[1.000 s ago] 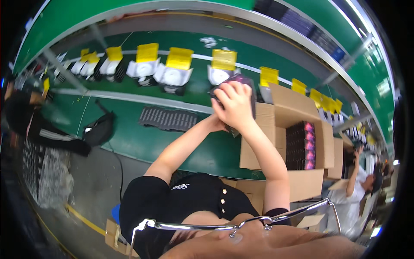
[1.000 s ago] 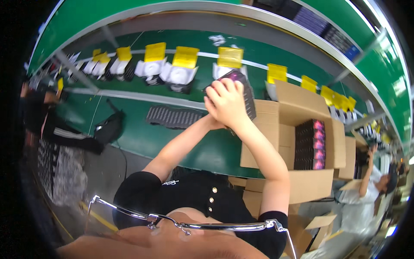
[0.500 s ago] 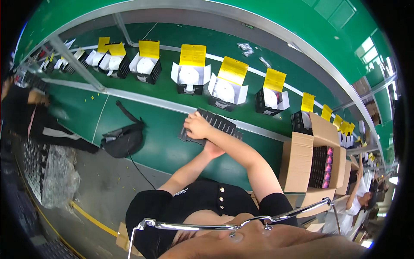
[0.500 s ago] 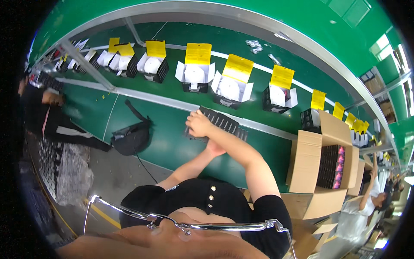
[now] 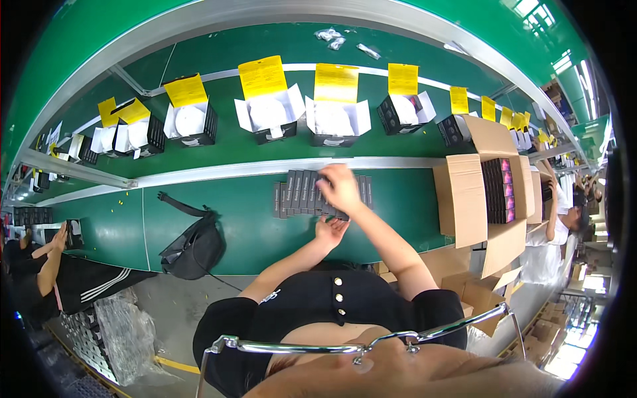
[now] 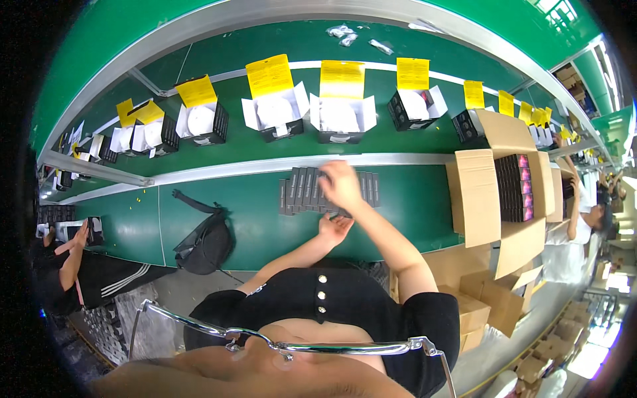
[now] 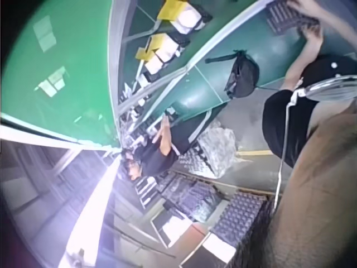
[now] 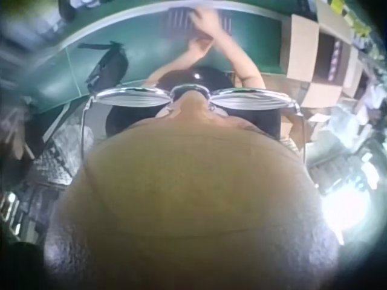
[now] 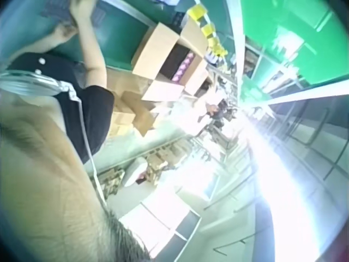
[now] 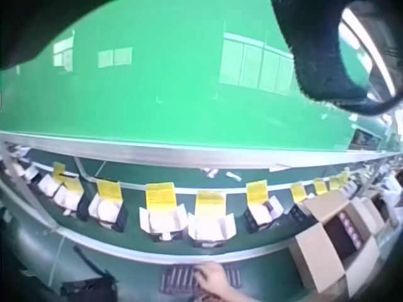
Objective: The person takes small boxes out of a cardboard box and places them on the workbench, then inserts them one at a time into product packaging boxes along the assembly line by hand.
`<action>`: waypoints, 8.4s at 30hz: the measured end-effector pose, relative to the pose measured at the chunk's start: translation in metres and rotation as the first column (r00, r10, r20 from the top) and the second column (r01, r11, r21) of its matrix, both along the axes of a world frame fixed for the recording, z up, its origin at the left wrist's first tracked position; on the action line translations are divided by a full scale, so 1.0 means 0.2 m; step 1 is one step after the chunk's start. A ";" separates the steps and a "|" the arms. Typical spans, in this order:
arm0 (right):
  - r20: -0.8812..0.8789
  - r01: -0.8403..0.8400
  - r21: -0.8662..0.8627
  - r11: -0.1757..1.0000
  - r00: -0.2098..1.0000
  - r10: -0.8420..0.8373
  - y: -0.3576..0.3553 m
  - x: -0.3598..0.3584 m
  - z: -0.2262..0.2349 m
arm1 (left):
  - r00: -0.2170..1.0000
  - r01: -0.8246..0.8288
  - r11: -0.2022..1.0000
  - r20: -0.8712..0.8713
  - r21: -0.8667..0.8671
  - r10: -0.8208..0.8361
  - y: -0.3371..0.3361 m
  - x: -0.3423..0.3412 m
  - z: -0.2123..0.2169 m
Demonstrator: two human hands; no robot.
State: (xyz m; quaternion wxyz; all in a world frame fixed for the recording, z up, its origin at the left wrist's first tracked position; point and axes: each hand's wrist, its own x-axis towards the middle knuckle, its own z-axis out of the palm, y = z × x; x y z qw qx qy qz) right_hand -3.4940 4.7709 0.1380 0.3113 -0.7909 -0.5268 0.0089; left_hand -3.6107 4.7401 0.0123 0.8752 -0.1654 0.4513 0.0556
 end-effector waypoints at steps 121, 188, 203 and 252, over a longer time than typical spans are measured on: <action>-0.222 -0.096 -0.111 0.989 0.972 0.070 2.24 -0.18 0.18 | 0.719 0.107 -0.952 -0.683 0.287 -0.125 2.09 -0.84 0.08; -0.445 -0.187 -0.053 0.981 0.884 0.145 2.60 -0.98 0.10 | 0.885 0.463 -0.316 -0.453 0.828 0.108 2.85 -2.13 -0.35; 0.257 -0.036 -0.663 0.748 0.927 0.273 3.65 -1.27 -0.37 | 0.867 0.498 -0.266 -0.474 0.825 0.151 2.93 -2.46 -0.45; -0.703 0.448 0.110 0.887 0.666 -0.248 2.60 -1.95 -0.15 | 0.598 0.534 -0.807 -0.787 0.252 0.149 4.30 -2.02 -0.02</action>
